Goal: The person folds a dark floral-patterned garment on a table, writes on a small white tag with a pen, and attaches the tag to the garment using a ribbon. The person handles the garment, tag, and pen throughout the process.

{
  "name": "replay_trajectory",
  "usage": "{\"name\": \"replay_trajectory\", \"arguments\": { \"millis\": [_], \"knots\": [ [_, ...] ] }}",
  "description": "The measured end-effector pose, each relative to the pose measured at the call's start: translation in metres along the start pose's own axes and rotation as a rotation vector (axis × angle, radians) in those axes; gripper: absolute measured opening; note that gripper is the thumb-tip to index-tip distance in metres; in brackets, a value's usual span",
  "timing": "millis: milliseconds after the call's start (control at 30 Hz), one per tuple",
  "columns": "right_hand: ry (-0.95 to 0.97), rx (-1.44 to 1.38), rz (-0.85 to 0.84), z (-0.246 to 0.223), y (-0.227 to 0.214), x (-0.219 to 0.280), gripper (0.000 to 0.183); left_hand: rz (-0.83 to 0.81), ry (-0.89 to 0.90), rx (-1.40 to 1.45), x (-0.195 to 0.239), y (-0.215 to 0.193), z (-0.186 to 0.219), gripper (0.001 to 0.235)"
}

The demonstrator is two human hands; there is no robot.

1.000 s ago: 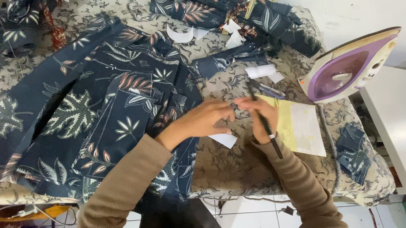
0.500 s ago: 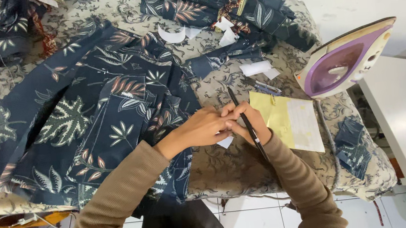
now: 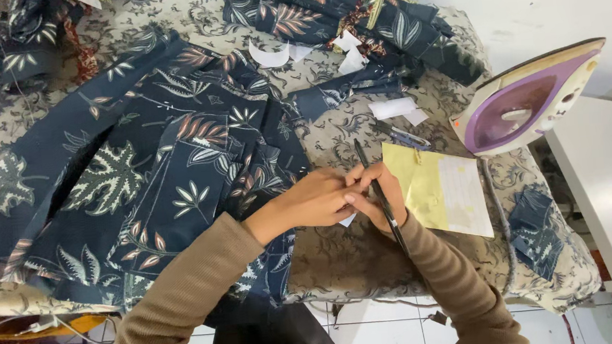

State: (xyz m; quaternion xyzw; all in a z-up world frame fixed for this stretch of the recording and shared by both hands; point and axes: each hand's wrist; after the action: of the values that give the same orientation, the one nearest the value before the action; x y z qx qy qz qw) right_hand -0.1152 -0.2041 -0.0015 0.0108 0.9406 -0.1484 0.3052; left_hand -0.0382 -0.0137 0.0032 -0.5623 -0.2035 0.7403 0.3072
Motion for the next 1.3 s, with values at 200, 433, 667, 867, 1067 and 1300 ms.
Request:
{"name": "replay_trajectory", "arguments": {
  "millis": [200,433,667,867,1067,1300],
  "knots": [
    [0.087,0.006,0.037,-0.004,0.004,0.006,0.034,0.011,0.064,-0.03,0.003,0.008,-0.004,0.015],
    [0.119,-0.101,-0.069,-0.008,0.001,-0.001,0.033,-0.027,0.065,-0.086,0.0,0.007,-0.005,0.018],
    [0.033,-0.173,-0.116,-0.012,-0.013,-0.011,0.037,-0.125,-0.175,0.179,-0.003,-0.005,0.006,0.038],
    [-0.246,0.169,-0.059,-0.004,-0.023,-0.034,0.023,-0.266,-0.28,0.212,-0.008,-0.018,-0.019,0.027],
    [0.178,-0.506,0.247,0.001,-0.033,-0.02,0.036,-0.239,-0.362,0.098,0.021,-0.049,-0.066,0.016],
    [0.356,-0.446,0.029,0.025,-0.003,-0.004,0.013,-0.432,-0.53,-0.046,0.028,-0.03,-0.074,0.03]
  ]
}}
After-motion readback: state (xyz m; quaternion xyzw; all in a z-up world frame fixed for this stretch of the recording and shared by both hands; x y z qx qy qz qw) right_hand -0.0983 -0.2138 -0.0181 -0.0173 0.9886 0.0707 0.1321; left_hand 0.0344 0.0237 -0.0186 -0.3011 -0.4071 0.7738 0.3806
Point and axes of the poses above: each hand's wrist, its own x-axis away from the middle knuckle, its own y-axis out of the palm, z = x × y, and after that the axes turned 8 degrees about z, right-handed
